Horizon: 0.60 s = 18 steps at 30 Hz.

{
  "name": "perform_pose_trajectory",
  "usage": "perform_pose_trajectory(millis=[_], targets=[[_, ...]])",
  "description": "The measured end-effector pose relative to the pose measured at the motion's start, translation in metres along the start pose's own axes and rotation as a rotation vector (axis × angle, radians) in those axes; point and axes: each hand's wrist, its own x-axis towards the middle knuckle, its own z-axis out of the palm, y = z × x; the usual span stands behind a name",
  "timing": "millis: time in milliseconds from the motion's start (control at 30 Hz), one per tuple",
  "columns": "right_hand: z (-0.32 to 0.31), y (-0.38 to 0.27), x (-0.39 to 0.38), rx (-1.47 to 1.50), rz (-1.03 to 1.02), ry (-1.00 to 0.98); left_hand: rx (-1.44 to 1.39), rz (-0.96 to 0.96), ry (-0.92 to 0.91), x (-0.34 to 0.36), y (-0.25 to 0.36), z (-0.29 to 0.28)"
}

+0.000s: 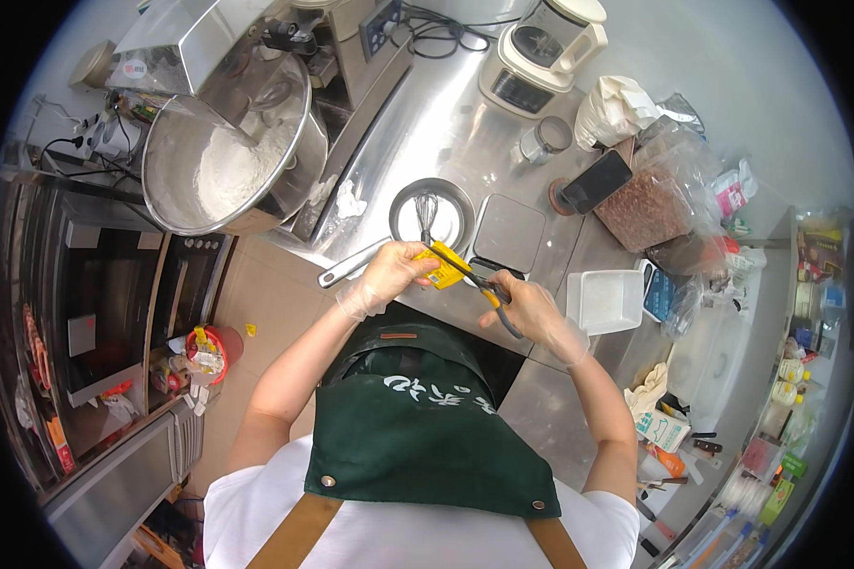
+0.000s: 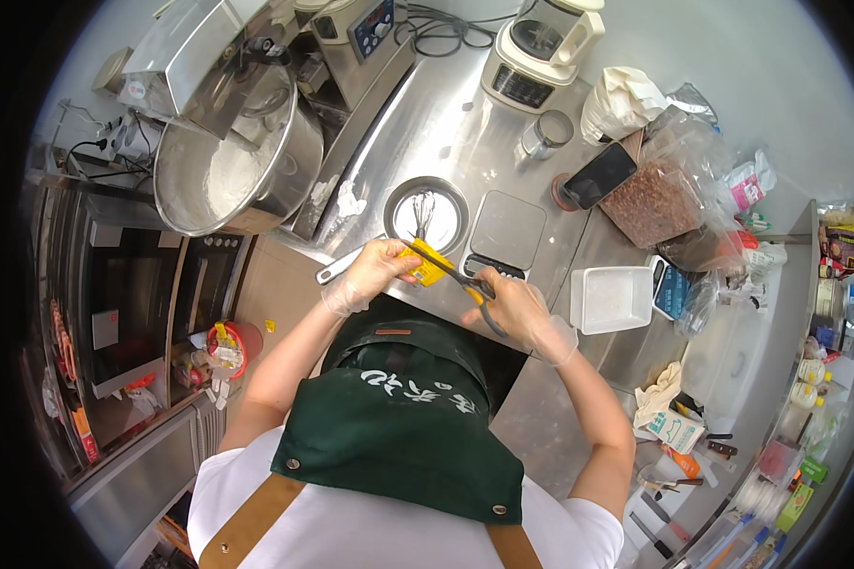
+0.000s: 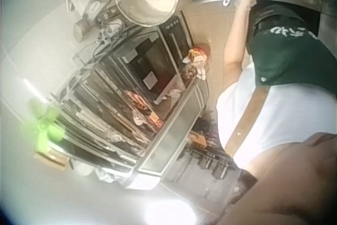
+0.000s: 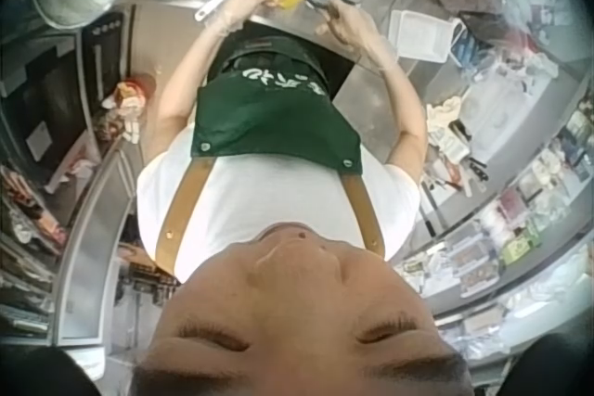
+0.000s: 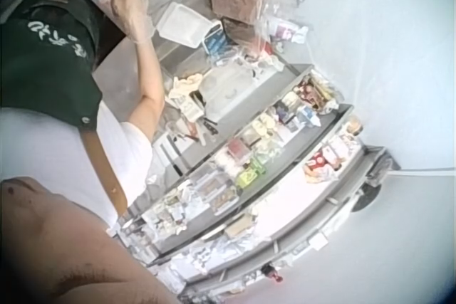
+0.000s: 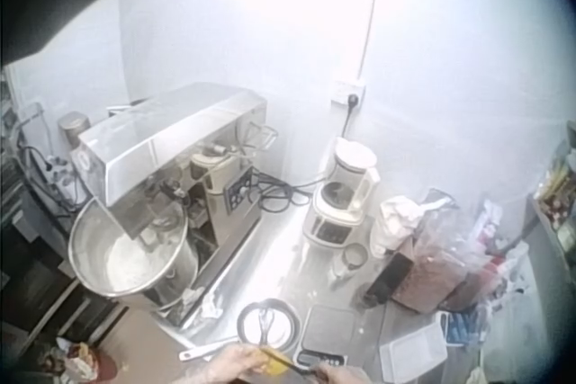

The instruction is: Mix dough in a machine, knead it by hand, and prepare it for storage.

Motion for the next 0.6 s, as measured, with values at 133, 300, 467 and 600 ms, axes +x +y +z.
perform_pose_trajectory(millis=[133,300,467,600], targets=[[-0.003,-0.004,0.011,0.003,-0.032,0.001,0.011,-0.005,-0.001,0.004,0.004,-0.007],[-0.004,-0.009,0.021,-0.006,-0.047,0.013,0.029,-0.024,-0.008,0.007,0.005,-0.015],[-0.003,-0.009,0.031,-0.017,-0.051,0.009,-0.002,-0.027,-0.023,0.013,0.005,-0.019],[-0.001,-0.004,0.030,-0.034,-0.027,0.037,-0.004,-0.047,-0.043,0.022,0.002,-0.020]])
